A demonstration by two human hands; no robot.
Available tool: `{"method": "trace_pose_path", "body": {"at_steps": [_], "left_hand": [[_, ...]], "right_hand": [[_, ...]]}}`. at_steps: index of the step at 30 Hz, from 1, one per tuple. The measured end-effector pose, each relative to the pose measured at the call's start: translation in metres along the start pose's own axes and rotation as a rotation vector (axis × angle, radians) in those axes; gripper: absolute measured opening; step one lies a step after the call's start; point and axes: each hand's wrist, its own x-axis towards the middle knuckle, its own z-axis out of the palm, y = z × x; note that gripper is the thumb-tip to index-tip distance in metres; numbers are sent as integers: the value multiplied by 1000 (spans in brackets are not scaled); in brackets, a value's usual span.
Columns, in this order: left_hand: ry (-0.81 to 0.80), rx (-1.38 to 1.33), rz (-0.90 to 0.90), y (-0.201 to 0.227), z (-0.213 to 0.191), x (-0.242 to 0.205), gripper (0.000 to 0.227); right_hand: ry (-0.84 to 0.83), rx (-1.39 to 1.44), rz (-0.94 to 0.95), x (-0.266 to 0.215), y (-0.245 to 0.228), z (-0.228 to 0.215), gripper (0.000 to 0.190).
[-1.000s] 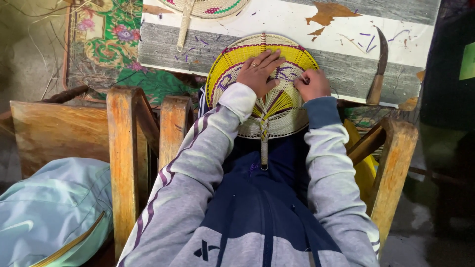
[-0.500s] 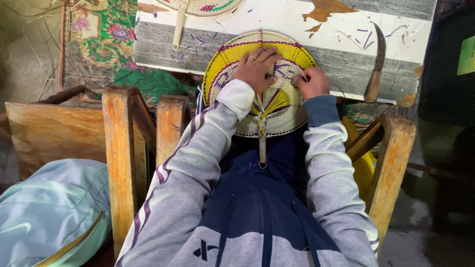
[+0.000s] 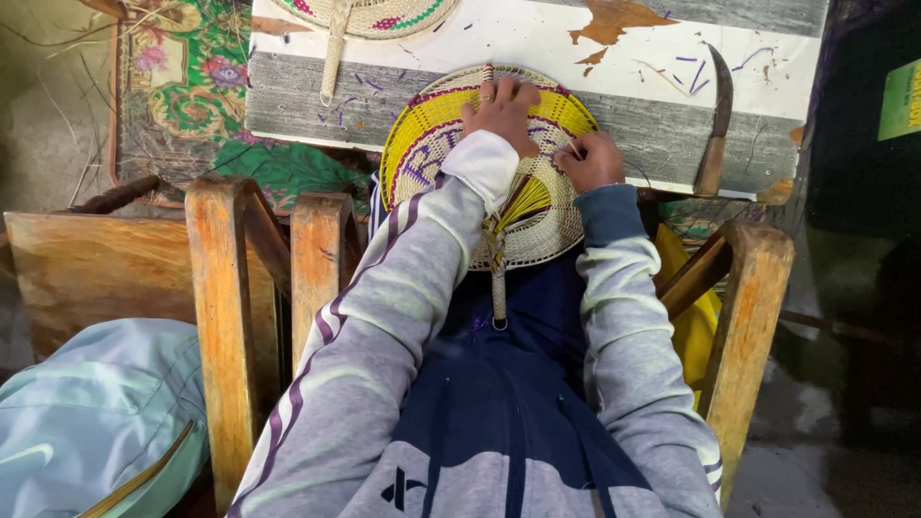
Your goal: A person is weaving a decorative straw fan by threading colored fibers through a circular frame.
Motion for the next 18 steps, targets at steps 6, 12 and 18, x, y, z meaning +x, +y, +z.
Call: {"method": "trace_pose_path", "body": {"at_steps": [6,12,18], "left_hand": [[17,66,-25,6,8,4,77],[-97,-77,-29,11,-8,-5,111],[-75,-97,-12,4,9,1,121]], "right_hand": [[-5,-34,64,1,-13,-4,33],[64,-88,162,-41,-119,-13,14],[141,-142,172,-63,-122,4,19]]}}
